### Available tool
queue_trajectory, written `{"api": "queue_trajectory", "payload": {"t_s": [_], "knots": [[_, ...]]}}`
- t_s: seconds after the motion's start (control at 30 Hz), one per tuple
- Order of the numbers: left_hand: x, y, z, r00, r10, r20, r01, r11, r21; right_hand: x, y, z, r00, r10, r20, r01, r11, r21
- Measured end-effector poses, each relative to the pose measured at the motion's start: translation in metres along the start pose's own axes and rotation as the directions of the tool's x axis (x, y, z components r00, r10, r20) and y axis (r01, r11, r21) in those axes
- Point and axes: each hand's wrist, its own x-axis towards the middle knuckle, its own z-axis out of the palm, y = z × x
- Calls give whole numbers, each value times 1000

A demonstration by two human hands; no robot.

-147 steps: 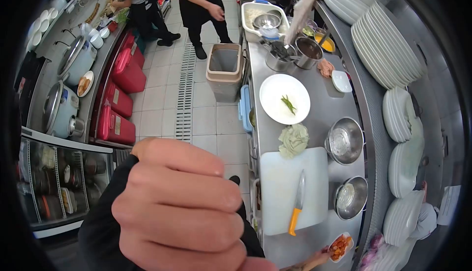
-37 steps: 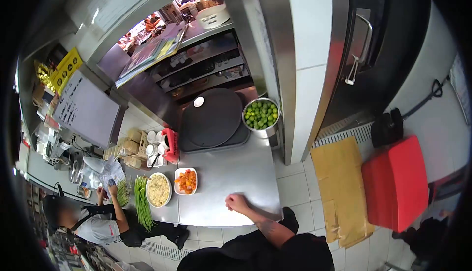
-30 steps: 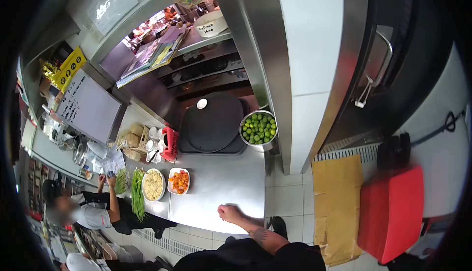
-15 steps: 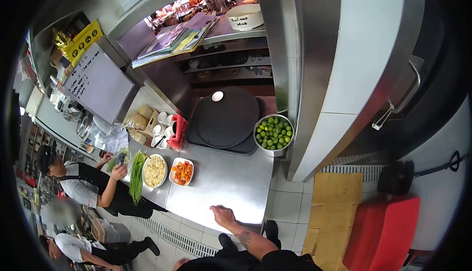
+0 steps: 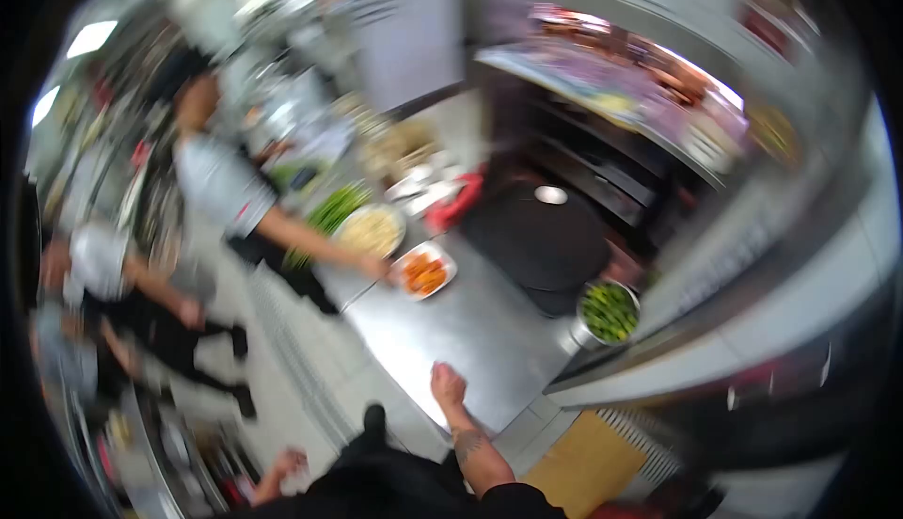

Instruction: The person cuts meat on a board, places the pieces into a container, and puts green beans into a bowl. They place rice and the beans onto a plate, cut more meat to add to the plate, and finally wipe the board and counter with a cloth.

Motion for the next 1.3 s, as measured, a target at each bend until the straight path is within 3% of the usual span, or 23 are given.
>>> {"api": "queue_trajectory", "payload": {"t_s": [0.03, 0.07, 0.13, 0.2, 0.27, 0.37, 0.4, 0.5, 0.57, 0.67, 0.8, 0.83, 0.87, 0.9, 0.93, 0.97, 1.0, 1.03, 1.07, 1.1, 1.17, 1.2, 1.3], "knots": [[15, -18, 10, 999, 33, -33, -38, 985, -167, -3, 11, 7, 999, -34, 18, 34, 999, -2], [13, -13, 19, 990, 55, -134, -58, 998, -23, -3, 14, 8, 998, -38, 44, 38, 999, 7], [-7, 5, 25, 962, 70, -263, -70, 998, 11, -2, 13, 3, 997, -22, 69, -2, 948, 319], [-45, 3, 26, 924, -39, -380, -63, 966, -252, -2, -12, -7, 974, 135, 181, -196, 901, 387], [-44, -26, 17, 892, -177, -416, 5, 924, -382, -1, -23, -4, 974, 55, 221, -96, 980, 177], [-28, -126, 16, 853, -327, -406, 119, 880, -460, -16, -59, 38, 909, -175, 378, 90, 968, 233], [-32, -148, 15, 816, -464, -344, 153, 748, -646, -20, -89, 59, 905, -199, 376, 113, 964, 239], [-55, -194, 10, 730, -643, -232, 223, 544, -809, -35, -185, 112, 616, -117, 779, -83, 974, 212], [-74, -197, 0, 677, -714, -180, 174, 392, -903, -32, -179, 199, 599, -226, 768, 11, 962, 274], [-87, -196, -15, 634, -765, -109, 83, 208, -975, -2, -283, 263, 436, -356, 827, 250, 930, 269], [-76, -180, -72, 614, -758, -218, -14, 266, -964, 25, -421, 358, 289, -373, 881, 293, 911, 290], [-80, -190, -97, 562, -768, -307, -24, 355, -934, 29, -446, 388, 203, -419, 885, 349, 875, 335], [-104, -225, -135, 449, -739, -502, 36, 576, -816, 31, -467, 415, 111, -459, 881, 400, 832, 383], [-149, -264, -181, 328, -574, -750, 292, 817, -498, 31, -487, 446, 110, -464, 879, 389, 834, 392], [-214, -307, -239, 284, -317, -905, 593, 800, -94, 29, -509, 480, 29, -476, 879, 442, 795, 416], [-277, -333, -295, 277, -159, -947, 764, 635, 117, 29, -532, 515, -57, -481, 875, 494, 748, 443], [-325, -337, -345, 234, -104, -967, 853, 498, 153, 27, -554, 547, -125, -497, 859, 472, 732, 492], [-341, -316, -368, 205, -153, -967, 868, 484, 108, 24, -577, 575, -145, -502, 853, 465, 726, 506], [-356, -302, -389, 177, -201, -964, 882, 466, 65, 23, -606, 603, -293, -487, 822, 460, 682, 568], [-360, -285, -400, 35, -331, -943, 899, 423, -115, 31, -643, 635, -436, -467, 769, 454, 624, 637], [-346, -254, -421, -235, -490, -840, 863, 291, -412, 43, -721, 679, -481, -518, 708, 352, 625, 696], [-336, -240, -436, -306, -512, -803, 838, 255, -482, 48, -768, 698, -486, -562, 669, 250, 644, 723], [-297, -204, -493, -436, -538, -722, 772, 189, -607, 99, -953, 679, -405, -803, 438, 124, 427, 896]]}}
